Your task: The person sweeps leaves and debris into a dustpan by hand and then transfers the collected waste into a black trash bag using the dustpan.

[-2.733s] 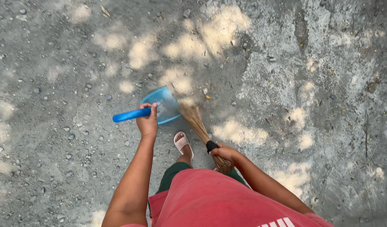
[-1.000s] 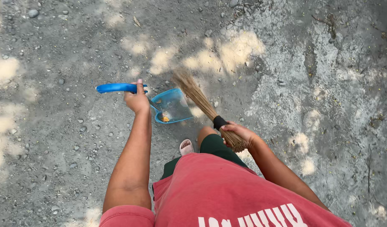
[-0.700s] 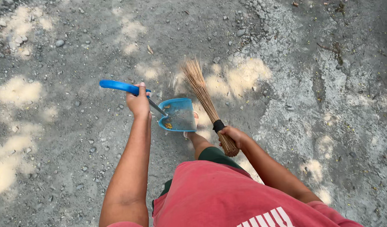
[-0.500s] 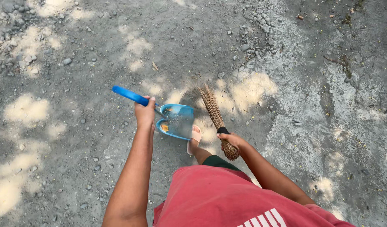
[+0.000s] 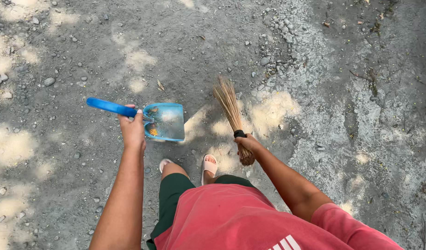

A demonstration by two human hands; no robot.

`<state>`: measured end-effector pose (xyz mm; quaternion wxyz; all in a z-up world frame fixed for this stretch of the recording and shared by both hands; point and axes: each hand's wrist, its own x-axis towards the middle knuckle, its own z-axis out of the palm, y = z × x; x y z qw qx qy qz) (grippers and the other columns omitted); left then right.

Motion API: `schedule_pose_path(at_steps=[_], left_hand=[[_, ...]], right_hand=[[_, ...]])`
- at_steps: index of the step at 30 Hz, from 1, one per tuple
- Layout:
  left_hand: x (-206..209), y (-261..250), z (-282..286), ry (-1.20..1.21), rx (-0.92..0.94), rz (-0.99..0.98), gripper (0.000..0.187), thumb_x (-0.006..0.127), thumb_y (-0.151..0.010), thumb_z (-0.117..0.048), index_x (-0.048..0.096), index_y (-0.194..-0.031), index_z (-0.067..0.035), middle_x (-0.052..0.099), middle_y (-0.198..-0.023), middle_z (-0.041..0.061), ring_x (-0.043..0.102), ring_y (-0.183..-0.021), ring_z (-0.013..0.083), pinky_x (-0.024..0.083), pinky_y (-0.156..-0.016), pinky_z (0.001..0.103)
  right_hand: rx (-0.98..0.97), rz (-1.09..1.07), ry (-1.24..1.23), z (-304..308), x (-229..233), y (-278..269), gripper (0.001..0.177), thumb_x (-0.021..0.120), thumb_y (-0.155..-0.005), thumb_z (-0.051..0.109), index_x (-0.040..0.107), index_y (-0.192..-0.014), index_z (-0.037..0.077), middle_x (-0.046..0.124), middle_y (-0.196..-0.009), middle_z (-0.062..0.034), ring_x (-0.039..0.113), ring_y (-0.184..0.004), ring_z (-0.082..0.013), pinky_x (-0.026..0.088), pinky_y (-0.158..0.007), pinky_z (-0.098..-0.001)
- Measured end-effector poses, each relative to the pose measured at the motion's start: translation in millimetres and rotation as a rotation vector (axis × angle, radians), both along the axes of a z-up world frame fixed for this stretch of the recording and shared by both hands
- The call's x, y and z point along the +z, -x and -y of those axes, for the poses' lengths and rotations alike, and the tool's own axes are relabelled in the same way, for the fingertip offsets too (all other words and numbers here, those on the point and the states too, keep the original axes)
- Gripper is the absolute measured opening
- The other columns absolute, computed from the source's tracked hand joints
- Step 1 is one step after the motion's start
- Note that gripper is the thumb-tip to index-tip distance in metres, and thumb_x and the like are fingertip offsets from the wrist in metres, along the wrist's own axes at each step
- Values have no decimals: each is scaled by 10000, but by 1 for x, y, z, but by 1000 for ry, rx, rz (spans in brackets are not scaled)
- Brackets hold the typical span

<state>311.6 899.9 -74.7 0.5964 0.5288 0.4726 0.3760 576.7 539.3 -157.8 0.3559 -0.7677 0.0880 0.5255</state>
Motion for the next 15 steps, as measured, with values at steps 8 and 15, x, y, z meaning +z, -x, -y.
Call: schedule_pose_path(at_steps=[8,15], left_hand=[[-14,-44,-141,1,-7,-29,335,733,-941,-57,585,-1237,-109,625,-1150,48,622,-1070,175,505,-963,328],[-31,-61,-274,-130,-40,-156,317,760,-958,-52,610,-1237,-78,643,-1197,45,596,-1120,164,472,-996,332]], right_hand=[[-227,-231,-144,-85,-54,-33,351,680,-897,150,534,-1142,-54,686,-846,-210,737,-671,-330,637,-584,-460],[-428,-268,71,-200,-73,-11,329,636,-909,248,535,-1139,34,682,-820,-189,714,-683,-328,607,-610,-498]])
